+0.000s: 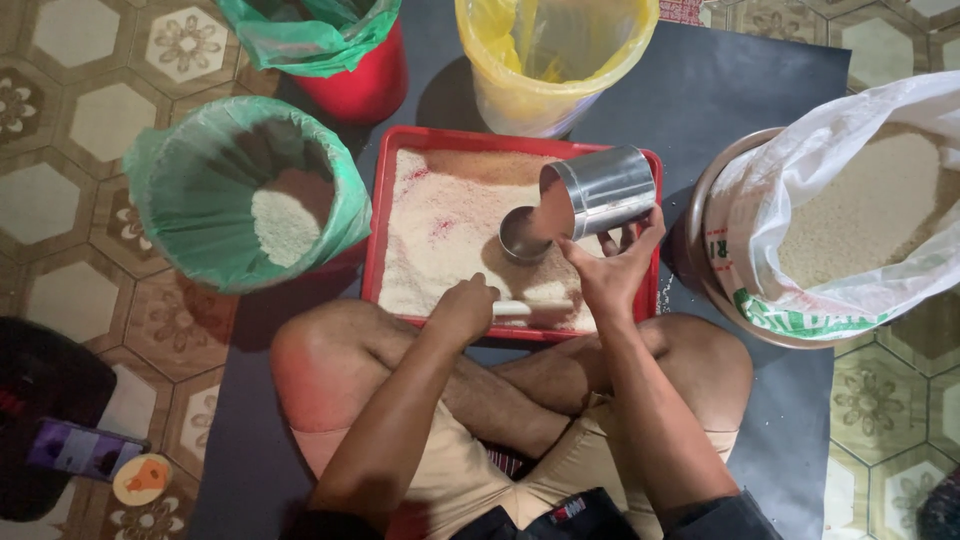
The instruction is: The person sitting on the floor uses cups to scoop rice from a central tray and distribute it into several surrounding bags and buckets.
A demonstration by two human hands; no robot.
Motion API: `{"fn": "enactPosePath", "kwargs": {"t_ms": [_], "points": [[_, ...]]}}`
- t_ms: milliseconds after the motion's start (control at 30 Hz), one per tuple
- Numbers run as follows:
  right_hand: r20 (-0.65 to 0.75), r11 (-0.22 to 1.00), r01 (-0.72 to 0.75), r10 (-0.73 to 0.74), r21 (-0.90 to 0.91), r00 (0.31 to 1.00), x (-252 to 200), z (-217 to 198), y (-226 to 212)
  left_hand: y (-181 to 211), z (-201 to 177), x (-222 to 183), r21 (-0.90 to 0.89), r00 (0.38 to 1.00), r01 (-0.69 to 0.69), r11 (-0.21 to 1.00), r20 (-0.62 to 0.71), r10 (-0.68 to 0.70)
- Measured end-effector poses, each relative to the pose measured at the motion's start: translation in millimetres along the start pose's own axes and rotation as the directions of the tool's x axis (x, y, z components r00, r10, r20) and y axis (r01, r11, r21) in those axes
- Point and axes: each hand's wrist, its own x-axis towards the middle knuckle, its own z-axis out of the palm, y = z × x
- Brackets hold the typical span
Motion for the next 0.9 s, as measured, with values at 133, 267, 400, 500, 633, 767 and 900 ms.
{"fn": "enactPosePath", "kwargs": {"t_ms": [133,267,400,500,633,767,900], "points": [[0.001,1.000,0.019,-0.019,-0.009,1.000,-1,3,-1,2,-4,-2,-0.031,1.000,-0.009,0.999,0.015,0.010],[0.006,0.999,0.041,-0.041,-0.023,0.999,1,5,-6,-5,4,5,-0.042,1.000,-0.016,0.999,0.006,0.016],[0.024,0.997,0.072,-0.072,-0.024,0.997,4,7,-8,-16,19,13,-0.059,0.999,0.014,0.998,0.051,-0.011],[0.030,0.995,0.095,-0.094,-0.030,0.995,5,5,-5,-12,14,8,-0.082,0.997,0.040,0.996,0.074,-0.034],[0.035,0.994,0.104,-0.104,-0.023,0.994,3,5,-5,-4,3,0,-0.092,0.997,0.048,0.995,0.061,-0.042],[0.035,0.991,0.131,-0.130,-0.022,0.991,4,5,-5,-1,0,-1,-0.108,0.995,0.060,0.992,0.086,-0.051],[0.043,0.990,0.138,-0.138,-0.011,0.990,6,2,-1,6,-12,-6,-0.113,0.991,0.099,0.989,0.105,-0.087]]}}
